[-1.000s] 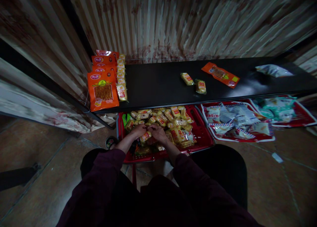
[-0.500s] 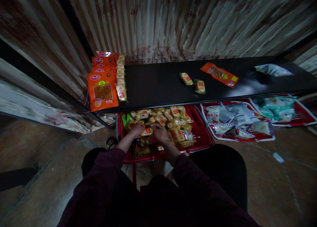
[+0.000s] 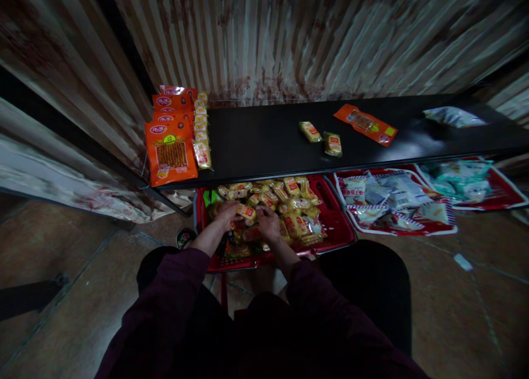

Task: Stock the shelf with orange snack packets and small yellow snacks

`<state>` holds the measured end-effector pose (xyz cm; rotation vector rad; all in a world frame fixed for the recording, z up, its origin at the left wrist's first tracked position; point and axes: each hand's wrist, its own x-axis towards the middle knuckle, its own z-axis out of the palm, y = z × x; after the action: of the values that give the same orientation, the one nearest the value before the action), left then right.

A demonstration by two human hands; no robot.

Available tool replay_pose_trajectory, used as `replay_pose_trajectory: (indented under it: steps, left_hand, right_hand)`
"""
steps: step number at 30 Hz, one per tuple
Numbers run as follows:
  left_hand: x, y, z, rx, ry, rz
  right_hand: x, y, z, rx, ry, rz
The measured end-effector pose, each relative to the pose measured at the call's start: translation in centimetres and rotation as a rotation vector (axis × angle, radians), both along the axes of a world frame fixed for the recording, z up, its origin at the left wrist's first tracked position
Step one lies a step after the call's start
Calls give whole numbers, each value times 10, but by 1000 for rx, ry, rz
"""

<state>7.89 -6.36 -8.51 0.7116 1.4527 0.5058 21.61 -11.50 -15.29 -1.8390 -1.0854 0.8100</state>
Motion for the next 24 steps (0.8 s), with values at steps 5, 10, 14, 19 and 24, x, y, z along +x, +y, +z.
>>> replay_pose_trajectory:
  steps: [5,10,14,19,24]
  left_hand:
    - [-1,-1,1,11,29,9]
    - [-2,0,1,31,63,-6]
    - [-2,0,-2,52,69,-15]
    - [-2,0,-6,84,84,-12]
    - [-6,-3,-3,106,83,-9]
  right_hand:
    - [-5,-5,16,-21,4,19]
    - [-8,-6,31,-45,-9,103]
    - [-12,-5,37,-50,-13,140]
    - [-17,-6,40,-20,34,150]
    - [-22,-6,44,-29,78,149]
